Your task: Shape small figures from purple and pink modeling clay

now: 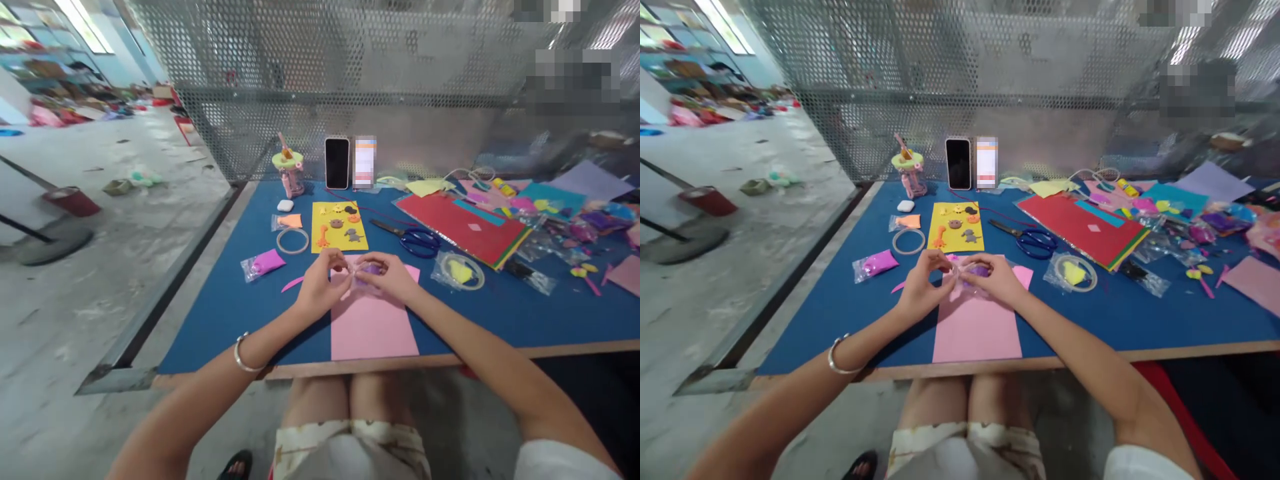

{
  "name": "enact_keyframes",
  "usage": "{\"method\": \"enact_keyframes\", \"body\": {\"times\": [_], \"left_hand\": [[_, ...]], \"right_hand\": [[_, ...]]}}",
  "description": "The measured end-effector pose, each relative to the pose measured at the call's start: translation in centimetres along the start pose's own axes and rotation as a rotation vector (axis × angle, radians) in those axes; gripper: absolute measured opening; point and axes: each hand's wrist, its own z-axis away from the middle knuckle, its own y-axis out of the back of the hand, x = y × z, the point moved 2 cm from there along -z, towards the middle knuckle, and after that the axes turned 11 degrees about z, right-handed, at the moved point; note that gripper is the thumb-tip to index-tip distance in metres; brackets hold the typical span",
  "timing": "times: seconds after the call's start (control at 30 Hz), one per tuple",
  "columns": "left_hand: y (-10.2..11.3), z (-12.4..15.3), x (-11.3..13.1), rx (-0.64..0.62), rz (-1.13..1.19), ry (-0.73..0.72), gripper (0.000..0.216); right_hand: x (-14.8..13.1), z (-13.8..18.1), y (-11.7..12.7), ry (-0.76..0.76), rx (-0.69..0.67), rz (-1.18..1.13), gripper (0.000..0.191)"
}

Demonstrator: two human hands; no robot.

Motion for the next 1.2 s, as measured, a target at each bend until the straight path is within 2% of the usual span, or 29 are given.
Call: {"method": "enact_keyframes", "body": {"times": [0.1,0.23,0.47,0.7,0.87,0.97,1.07,1.2], "left_hand": [[0.3,-0.5,0.2,0.069,0.094,-0.008,0.033],[1.1,-1.3,-0.4,0.156,0.191,0.068,0.039],[0.9,-1.4,-0.6,0.124,0.424,0.177,0.041],[0.9,-1.0,-0.2,0.123,0.742,0.273,0.034],[1.2,-0.7,0.0,0.163,0.834,0.369,0.028],[1.1,-0.6,0.6,0.135,0.844,0.383,0.025],[1.0,-0.6,1.0,0.118,0.883,0.395,0.026],[0.9,-0.5,1.0,0.098,0.918,0.425,0.026]], "right_hand": [[0.1,0.0,0.7,0.003,0.059,0.011,0.03],[0.5,-0.2,1.4,-0.013,0.12,0.008,0.035],[0.2,-0.5,2.0,0.077,0.135,0.271,0.029],[0.2,-0.7,3.2,0.051,0.145,0.478,0.018],[0.6,-0.8,2.7,0.056,0.088,0.523,0.018],[0.8,-0.9,2.3,0.09,0.063,0.566,0.02],[0.7,-0.9,2.3,0.158,0.095,0.633,0.02],[-0.1,-0.5,2.4,0.233,0.226,0.62,0.021]]}}
